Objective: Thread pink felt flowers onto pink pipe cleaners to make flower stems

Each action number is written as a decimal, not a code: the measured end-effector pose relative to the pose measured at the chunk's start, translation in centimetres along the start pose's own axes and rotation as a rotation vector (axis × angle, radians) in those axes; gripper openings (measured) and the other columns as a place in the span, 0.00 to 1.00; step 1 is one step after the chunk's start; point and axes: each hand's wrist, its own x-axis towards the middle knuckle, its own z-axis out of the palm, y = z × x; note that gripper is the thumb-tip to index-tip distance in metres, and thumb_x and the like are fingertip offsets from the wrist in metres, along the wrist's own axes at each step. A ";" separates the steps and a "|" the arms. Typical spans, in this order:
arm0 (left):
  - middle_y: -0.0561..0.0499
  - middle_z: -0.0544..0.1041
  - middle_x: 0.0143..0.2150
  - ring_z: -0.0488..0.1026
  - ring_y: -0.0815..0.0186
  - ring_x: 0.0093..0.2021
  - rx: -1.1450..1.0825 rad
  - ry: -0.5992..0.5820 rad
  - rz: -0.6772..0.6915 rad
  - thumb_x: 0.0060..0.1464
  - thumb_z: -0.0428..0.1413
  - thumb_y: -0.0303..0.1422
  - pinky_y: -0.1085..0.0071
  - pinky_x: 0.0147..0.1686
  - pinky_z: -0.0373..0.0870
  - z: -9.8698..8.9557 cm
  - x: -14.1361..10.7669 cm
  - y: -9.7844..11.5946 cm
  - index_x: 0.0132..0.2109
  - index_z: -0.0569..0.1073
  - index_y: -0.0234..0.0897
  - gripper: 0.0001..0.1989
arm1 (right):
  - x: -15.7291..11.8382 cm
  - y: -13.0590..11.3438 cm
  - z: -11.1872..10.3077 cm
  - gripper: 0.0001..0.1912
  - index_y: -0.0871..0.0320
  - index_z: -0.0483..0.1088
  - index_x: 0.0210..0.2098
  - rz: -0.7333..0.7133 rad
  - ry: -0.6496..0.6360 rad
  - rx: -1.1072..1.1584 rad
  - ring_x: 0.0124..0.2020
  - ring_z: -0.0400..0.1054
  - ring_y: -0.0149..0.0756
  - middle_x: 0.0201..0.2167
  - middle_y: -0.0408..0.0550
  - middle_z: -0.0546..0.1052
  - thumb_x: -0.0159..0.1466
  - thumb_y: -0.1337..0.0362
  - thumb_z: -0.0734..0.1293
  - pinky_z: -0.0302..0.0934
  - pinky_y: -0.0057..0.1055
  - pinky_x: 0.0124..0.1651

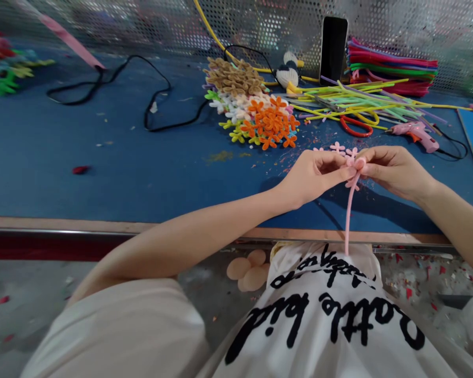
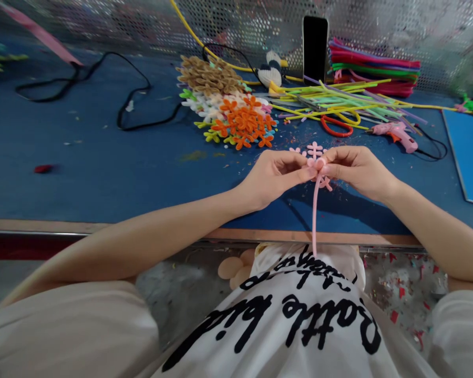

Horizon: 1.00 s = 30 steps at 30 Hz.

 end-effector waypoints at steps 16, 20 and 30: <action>0.42 0.86 0.39 0.84 0.61 0.40 0.014 -0.088 -0.096 0.52 0.68 0.54 0.67 0.45 0.79 0.1 -0.3 0.1 0.38 0.83 0.31 0.26 | -0.2 -0.6 -1.4 0.22 0.50 0.80 0.35 -0.289 0.038 -0.596 0.37 0.71 0.41 0.35 0.50 0.78 0.60 0.38 0.74 0.64 0.38 0.45; 0.42 0.86 0.39 0.83 0.62 0.39 0.188 -0.101 -0.006 0.57 0.65 0.50 0.71 0.41 0.77 -0.2 -0.5 0.5 0.39 0.84 0.31 0.23 | -0.1 -0.5 -1.8 0.21 0.49 0.79 0.33 -0.336 -0.022 -0.674 0.37 0.71 0.41 0.34 0.49 0.79 0.64 0.39 0.72 0.63 0.38 0.46; 0.49 0.84 0.31 0.78 0.68 0.32 0.706 0.077 0.452 0.61 0.60 0.34 0.72 0.37 0.70 -0.5 -0.2 -0.5 0.32 0.82 0.38 0.10 | -0.5 -1.2 0.1 0.18 0.54 0.79 0.30 -0.123 0.082 -0.686 0.29 0.69 0.35 0.26 0.46 0.78 0.64 0.46 0.74 0.60 0.33 0.36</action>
